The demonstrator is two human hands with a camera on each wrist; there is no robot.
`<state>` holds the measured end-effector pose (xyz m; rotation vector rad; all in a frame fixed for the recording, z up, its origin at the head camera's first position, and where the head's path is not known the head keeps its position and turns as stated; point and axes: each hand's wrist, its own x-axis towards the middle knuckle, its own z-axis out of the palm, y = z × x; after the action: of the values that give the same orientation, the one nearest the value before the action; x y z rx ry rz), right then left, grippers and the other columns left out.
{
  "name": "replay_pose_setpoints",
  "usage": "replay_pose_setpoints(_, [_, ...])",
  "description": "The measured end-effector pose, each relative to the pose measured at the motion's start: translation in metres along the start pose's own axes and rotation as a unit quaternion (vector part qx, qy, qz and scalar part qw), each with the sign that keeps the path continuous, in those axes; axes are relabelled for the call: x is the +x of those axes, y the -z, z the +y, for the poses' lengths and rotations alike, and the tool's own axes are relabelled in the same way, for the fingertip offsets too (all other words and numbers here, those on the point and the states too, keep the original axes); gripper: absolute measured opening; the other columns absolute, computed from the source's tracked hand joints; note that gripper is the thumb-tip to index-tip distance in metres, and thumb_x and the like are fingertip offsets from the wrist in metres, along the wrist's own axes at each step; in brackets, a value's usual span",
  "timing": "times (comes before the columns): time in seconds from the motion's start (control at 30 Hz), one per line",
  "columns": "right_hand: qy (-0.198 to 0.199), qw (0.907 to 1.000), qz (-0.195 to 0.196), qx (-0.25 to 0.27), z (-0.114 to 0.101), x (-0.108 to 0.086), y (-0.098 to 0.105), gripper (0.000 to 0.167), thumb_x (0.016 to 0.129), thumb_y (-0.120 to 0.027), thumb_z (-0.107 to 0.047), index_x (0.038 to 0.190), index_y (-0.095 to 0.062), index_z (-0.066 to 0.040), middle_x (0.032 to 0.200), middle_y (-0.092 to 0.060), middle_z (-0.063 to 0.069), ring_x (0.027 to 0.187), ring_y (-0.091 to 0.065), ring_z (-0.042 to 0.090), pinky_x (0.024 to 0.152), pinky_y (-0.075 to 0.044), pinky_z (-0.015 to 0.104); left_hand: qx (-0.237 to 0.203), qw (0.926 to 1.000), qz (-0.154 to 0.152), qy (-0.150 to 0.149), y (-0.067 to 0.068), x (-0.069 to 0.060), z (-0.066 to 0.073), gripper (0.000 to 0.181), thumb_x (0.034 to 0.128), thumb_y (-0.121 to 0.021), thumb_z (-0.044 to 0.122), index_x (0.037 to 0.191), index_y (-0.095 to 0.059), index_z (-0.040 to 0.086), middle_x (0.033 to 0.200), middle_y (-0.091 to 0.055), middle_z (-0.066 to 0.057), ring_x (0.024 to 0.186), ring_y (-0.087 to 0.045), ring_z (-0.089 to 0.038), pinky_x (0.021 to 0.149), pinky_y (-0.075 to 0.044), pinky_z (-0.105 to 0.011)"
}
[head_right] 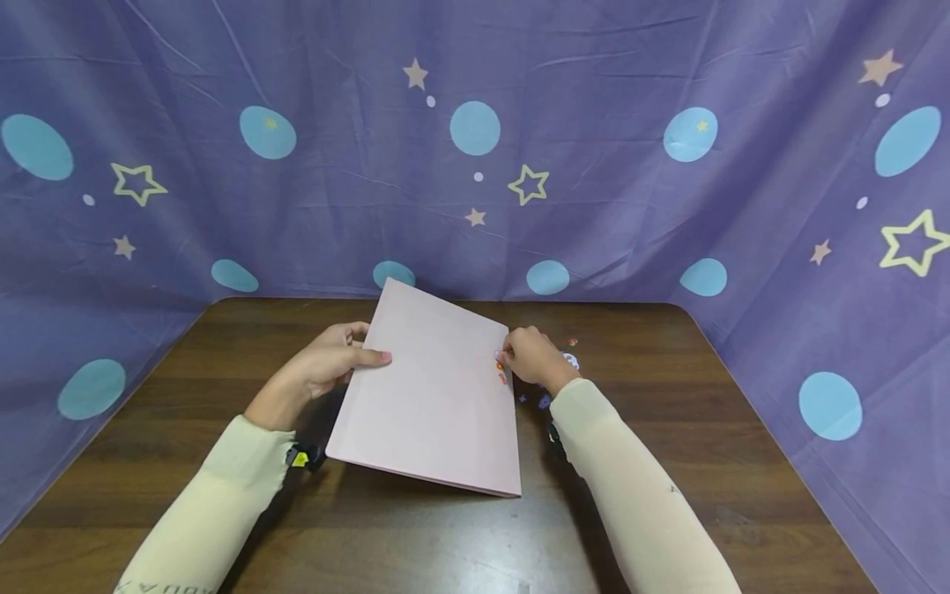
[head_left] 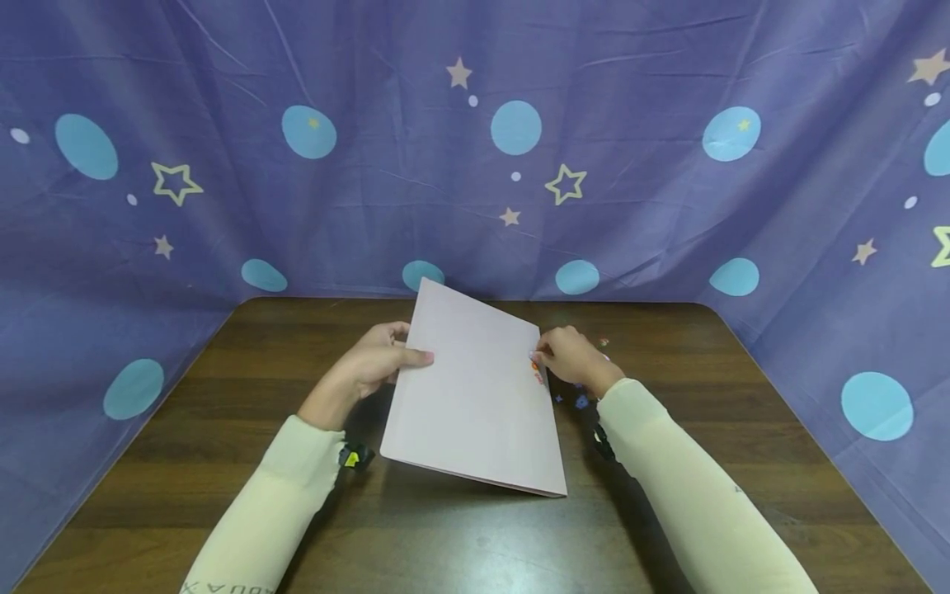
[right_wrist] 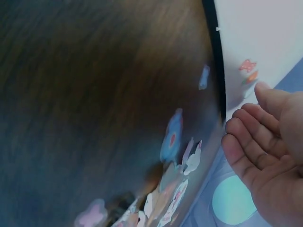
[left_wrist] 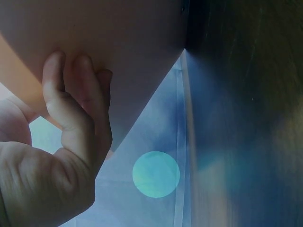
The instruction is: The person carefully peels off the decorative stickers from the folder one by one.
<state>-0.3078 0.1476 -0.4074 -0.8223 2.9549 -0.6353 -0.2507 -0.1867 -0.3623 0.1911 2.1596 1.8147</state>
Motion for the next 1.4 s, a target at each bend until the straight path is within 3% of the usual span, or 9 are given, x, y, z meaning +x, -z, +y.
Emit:
replay_pose_setpoints(0.23, [-0.001,0.9998,-0.018,-0.01,-0.002,0.003,0.0,0.019,0.102,-0.064,-0.015,0.09,-0.077,-0.01,0.091,-0.074,0.002,0.076,-0.061,0.015,0.073,-0.053,0.036,0.001,1.0,-0.003,0.0,-0.001,0.001,0.001,0.051,0.0915,-0.069,0.0,0.135,-0.043,-0.008,0.101,-0.074,-0.017,0.082,-0.074,-0.024,0.071,-0.062,-0.04])
replay_pose_setpoints(0.43, [-0.001,0.9979,-0.041,-0.051,-0.006,0.007,0.002,0.026,0.103,-0.061,-0.015,0.08,-0.074,-0.015,0.082,-0.07,-0.004,0.072,-0.06,0.013,0.072,-0.053,0.035,0.005,1.0,-0.002,0.002,-0.001,0.001,0.0,0.052,0.0917,-0.069,0.0,0.136,-0.042,-0.008,0.102,-0.074,-0.017,0.082,-0.074,-0.024,0.072,-0.062,-0.041])
replay_pose_setpoints(0.8, [0.006,0.9936,-0.065,-0.092,-0.016,0.014,0.006,0.026,0.103,-0.061,-0.013,0.078,-0.071,-0.012,0.078,-0.065,-0.003,0.072,-0.059,0.016,0.073,-0.053,0.035,0.009,0.9999,0.007,0.004,0.001,-0.001,0.0,0.051,0.0914,-0.069,-0.001,0.134,-0.043,-0.008,0.1,-0.074,-0.015,0.08,-0.074,-0.024,0.069,-0.062,-0.039])
replay_pose_setpoints(1.0, [-0.014,0.9906,-0.076,-0.113,-0.02,0.015,0.006,0.027,0.102,-0.058,-0.01,0.077,-0.065,-0.012,0.076,-0.062,0.001,0.069,-0.057,0.018,0.069,-0.052,0.034,0.012,0.9999,0.005,0.001,0.001,0.0,0.0,0.051,0.0919,-0.07,0.001,0.135,-0.043,-0.008,0.1,-0.074,-0.016,0.081,-0.074,-0.024,0.069,-0.062,-0.039])
replay_pose_setpoints(1.4, [-0.046,0.9894,-0.059,-0.125,-0.022,0.017,0.003,0.031,0.102,-0.06,-0.013,0.071,-0.061,-0.013,0.076,-0.06,0.004,0.07,-0.056,0.021,0.067,-0.05,0.036,0.009,0.9999,0.009,0.003,0.001,-0.002,0.0,0.049,0.0915,-0.069,0.0,0.133,-0.045,-0.008,0.099,-0.075,-0.016,0.079,-0.074,-0.024,0.069,-0.062,-0.04])
